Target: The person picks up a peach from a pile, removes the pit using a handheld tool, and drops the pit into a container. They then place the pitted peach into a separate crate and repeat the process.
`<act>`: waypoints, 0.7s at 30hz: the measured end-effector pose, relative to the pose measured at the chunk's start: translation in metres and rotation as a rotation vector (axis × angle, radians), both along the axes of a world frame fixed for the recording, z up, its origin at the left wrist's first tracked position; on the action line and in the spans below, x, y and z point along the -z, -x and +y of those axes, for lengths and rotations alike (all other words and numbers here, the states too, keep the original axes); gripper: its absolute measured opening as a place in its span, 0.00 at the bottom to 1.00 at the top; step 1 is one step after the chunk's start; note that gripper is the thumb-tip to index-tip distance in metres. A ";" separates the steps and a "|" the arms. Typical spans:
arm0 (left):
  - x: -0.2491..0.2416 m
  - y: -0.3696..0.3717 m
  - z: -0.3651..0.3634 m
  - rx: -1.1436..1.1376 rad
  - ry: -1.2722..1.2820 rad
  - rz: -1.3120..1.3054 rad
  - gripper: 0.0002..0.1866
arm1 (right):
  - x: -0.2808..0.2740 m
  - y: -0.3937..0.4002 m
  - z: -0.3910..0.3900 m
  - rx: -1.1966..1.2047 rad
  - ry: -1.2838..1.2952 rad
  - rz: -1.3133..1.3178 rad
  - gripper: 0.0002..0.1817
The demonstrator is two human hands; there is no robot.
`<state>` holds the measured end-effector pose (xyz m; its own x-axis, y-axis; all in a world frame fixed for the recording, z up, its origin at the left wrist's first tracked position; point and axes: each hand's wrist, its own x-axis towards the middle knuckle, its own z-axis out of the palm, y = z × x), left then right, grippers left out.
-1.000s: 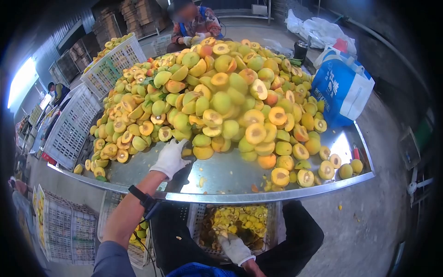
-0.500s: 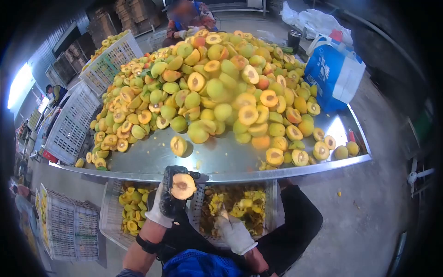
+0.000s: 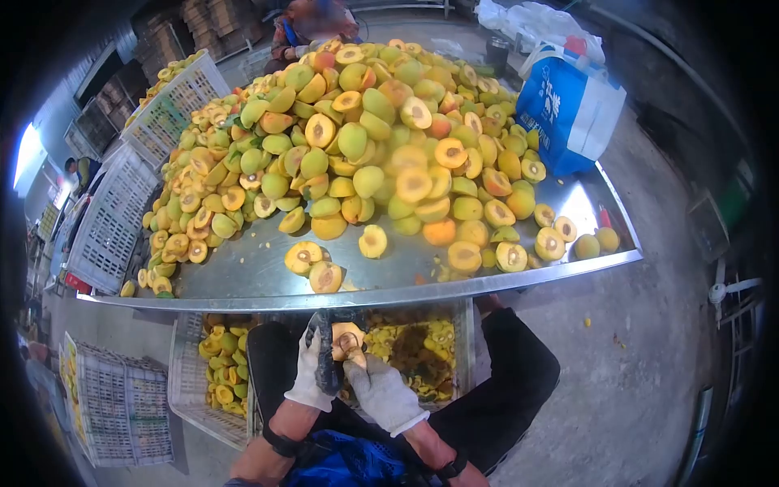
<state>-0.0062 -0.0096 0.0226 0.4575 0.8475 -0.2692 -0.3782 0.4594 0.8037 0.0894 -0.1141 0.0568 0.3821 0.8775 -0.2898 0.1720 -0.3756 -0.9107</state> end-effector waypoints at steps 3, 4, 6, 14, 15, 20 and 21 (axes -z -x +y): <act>-0.005 -0.008 -0.006 -0.104 0.010 0.021 0.11 | 0.004 0.003 0.000 -0.010 -0.012 0.022 0.16; -0.005 -0.008 -0.006 -0.099 -0.047 0.070 0.11 | 0.013 0.006 -0.001 -0.008 -0.016 0.050 0.16; -0.006 -0.009 -0.006 -0.095 -0.166 0.168 0.12 | 0.016 0.007 0.000 -0.014 0.002 0.105 0.16; -0.008 0.003 0.012 0.298 -0.232 0.026 0.19 | -0.005 -0.012 -0.010 -0.133 0.069 0.569 0.16; -0.005 0.004 0.019 0.364 -0.163 -0.002 0.20 | -0.003 -0.012 -0.012 -0.128 0.041 0.483 0.16; 0.005 0.006 0.015 0.301 -0.022 0.018 0.21 | 0.018 0.000 -0.013 -0.172 -0.102 0.247 0.15; 0.010 0.002 0.010 0.196 -0.240 0.128 0.25 | 0.026 0.003 -0.015 -0.164 -0.153 0.339 0.15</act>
<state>-0.0084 -0.0001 0.0126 0.5935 0.7928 -0.1387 -0.1905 0.3058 0.9329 0.0862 -0.1289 0.0308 0.1382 0.9618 -0.2364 -0.1012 -0.2237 -0.9694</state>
